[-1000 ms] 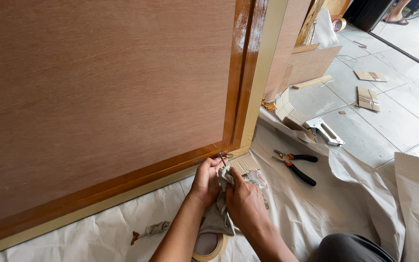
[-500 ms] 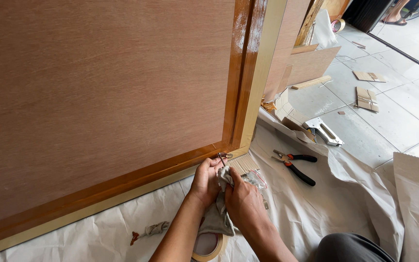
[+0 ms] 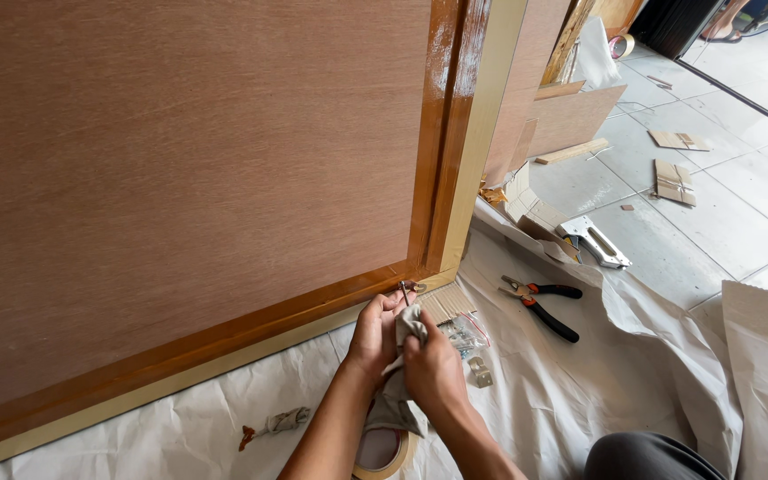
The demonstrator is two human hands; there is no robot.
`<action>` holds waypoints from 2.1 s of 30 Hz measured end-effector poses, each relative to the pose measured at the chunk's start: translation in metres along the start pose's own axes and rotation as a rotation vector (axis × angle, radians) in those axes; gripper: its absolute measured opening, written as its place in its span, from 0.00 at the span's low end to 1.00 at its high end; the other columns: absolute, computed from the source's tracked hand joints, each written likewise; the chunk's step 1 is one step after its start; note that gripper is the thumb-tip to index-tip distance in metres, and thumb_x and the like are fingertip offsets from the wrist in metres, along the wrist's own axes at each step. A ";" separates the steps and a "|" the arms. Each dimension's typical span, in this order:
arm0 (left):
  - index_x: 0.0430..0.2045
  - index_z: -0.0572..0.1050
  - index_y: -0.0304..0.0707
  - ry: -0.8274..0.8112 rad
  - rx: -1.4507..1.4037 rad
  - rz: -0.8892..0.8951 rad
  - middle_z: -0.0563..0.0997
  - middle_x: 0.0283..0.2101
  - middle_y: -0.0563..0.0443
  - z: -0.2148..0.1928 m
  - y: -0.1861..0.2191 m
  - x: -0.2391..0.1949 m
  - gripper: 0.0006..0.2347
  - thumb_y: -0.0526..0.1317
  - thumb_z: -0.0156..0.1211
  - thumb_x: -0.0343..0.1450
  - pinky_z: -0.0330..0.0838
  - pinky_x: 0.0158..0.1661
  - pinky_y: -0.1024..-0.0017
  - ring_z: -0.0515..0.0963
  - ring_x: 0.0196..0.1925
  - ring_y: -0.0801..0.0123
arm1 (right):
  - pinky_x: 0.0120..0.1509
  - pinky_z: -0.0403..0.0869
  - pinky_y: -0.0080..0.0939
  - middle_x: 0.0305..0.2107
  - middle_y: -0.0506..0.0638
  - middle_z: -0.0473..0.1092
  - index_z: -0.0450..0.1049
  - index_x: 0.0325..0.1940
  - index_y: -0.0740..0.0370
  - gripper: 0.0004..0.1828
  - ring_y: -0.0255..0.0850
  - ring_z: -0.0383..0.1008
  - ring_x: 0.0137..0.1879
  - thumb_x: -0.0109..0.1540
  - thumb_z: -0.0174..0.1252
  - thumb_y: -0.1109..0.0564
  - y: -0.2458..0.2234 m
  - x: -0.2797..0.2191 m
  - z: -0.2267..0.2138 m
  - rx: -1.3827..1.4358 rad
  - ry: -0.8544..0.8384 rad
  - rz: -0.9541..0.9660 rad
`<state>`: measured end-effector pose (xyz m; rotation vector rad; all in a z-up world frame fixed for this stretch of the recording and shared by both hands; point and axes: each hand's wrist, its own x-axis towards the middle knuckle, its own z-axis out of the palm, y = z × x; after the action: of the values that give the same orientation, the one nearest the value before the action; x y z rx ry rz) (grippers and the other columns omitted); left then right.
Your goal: The person attaches a metal bracket to the bottom corner of a wooden furniture panel using a screwdriver and screws. They position the bracket, drive screws into the wood, and then wipe the area with a cloth.
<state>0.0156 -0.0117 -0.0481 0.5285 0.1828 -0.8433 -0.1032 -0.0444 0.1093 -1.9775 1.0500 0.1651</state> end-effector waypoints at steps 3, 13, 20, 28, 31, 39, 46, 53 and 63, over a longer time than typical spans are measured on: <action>0.68 0.70 0.46 -0.088 -0.018 -0.023 0.65 0.84 0.50 0.036 0.010 -0.043 0.30 0.45 0.48 0.66 0.66 0.63 0.68 0.75 0.63 0.66 | 0.11 0.54 0.37 0.20 0.45 0.65 0.70 0.36 0.47 0.12 0.38 0.62 0.17 0.69 0.62 0.44 0.037 0.057 0.025 1.209 -0.117 0.508; 0.70 0.68 0.38 -0.143 -0.151 -0.027 0.73 0.71 0.43 0.024 0.000 -0.024 0.31 0.42 0.50 0.67 0.74 0.45 0.67 0.76 0.40 0.65 | 0.13 0.57 0.31 0.17 0.43 0.62 0.68 0.31 0.52 0.19 0.34 0.64 0.17 0.66 0.60 0.39 0.046 0.059 -0.021 0.994 -0.403 0.283; 0.63 0.71 0.44 -0.043 -0.097 -0.067 0.66 0.85 0.50 0.035 0.006 -0.037 0.27 0.46 0.51 0.66 0.68 0.54 0.68 0.74 0.55 0.65 | 0.51 0.75 0.70 0.43 0.69 0.80 0.63 0.77 0.53 0.33 0.70 0.81 0.48 0.65 0.51 0.55 0.036 0.009 -0.016 -0.374 0.058 -0.396; 0.74 0.66 0.46 -0.080 -0.102 -0.067 0.65 0.86 0.51 0.019 0.004 -0.024 0.35 0.45 0.52 0.65 0.66 0.71 0.57 0.73 0.77 0.46 | 0.44 0.72 0.47 0.27 0.48 0.76 0.79 0.76 0.35 0.35 0.42 0.73 0.34 0.63 0.53 0.48 0.024 0.023 0.013 0.181 0.083 0.040; 0.71 0.67 0.42 -0.046 -0.115 -0.060 0.65 0.86 0.51 0.031 0.008 -0.039 0.34 0.47 0.55 0.64 0.71 0.64 0.57 0.77 0.70 0.49 | 0.14 0.46 0.38 0.14 0.48 0.56 0.62 0.32 0.51 0.16 0.39 0.51 0.12 0.69 0.61 0.50 0.031 0.040 0.028 1.246 -0.080 0.463; 0.72 0.72 0.45 -0.111 -0.115 -0.031 0.65 0.86 0.47 0.021 0.006 -0.024 0.34 0.47 0.55 0.64 0.75 0.57 0.50 0.75 0.73 0.43 | 0.12 0.47 0.29 0.23 0.48 0.64 0.68 0.39 0.55 0.06 0.33 0.55 0.17 0.63 0.52 0.52 0.028 0.024 0.001 1.186 -0.366 0.256; 0.79 0.66 0.32 -0.021 -0.124 -0.109 0.78 0.72 0.49 0.029 0.009 -0.032 0.40 0.49 0.54 0.65 0.77 0.52 0.67 0.81 0.55 0.60 | 0.50 0.72 0.68 0.39 0.63 0.78 0.68 0.65 0.51 0.19 0.65 0.79 0.44 0.69 0.48 0.55 0.022 -0.003 -0.014 -0.382 0.035 -0.329; 0.72 0.66 0.31 -0.070 -0.203 0.002 0.67 0.82 0.35 0.022 0.004 -0.023 0.33 0.43 0.51 0.67 0.62 0.75 0.59 0.72 0.74 0.51 | 0.62 0.75 0.63 0.53 0.70 0.80 0.57 0.87 0.30 0.41 0.72 0.78 0.61 0.67 0.46 0.47 0.001 -0.007 -0.005 -0.159 0.045 -0.095; 0.81 0.59 0.41 -0.104 -0.125 -0.028 0.51 0.89 0.49 0.020 0.003 -0.016 0.39 0.48 0.52 0.68 0.57 0.75 0.38 0.59 0.86 0.43 | 0.18 0.68 0.32 0.14 0.41 0.68 0.73 0.25 0.50 0.09 0.34 0.68 0.17 0.59 0.57 0.61 0.028 0.053 0.024 1.683 -0.398 0.512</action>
<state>0.0064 -0.0096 -0.0239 0.3653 0.1468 -0.8783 -0.0831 -0.0666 0.0518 -0.1439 0.8491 -0.0691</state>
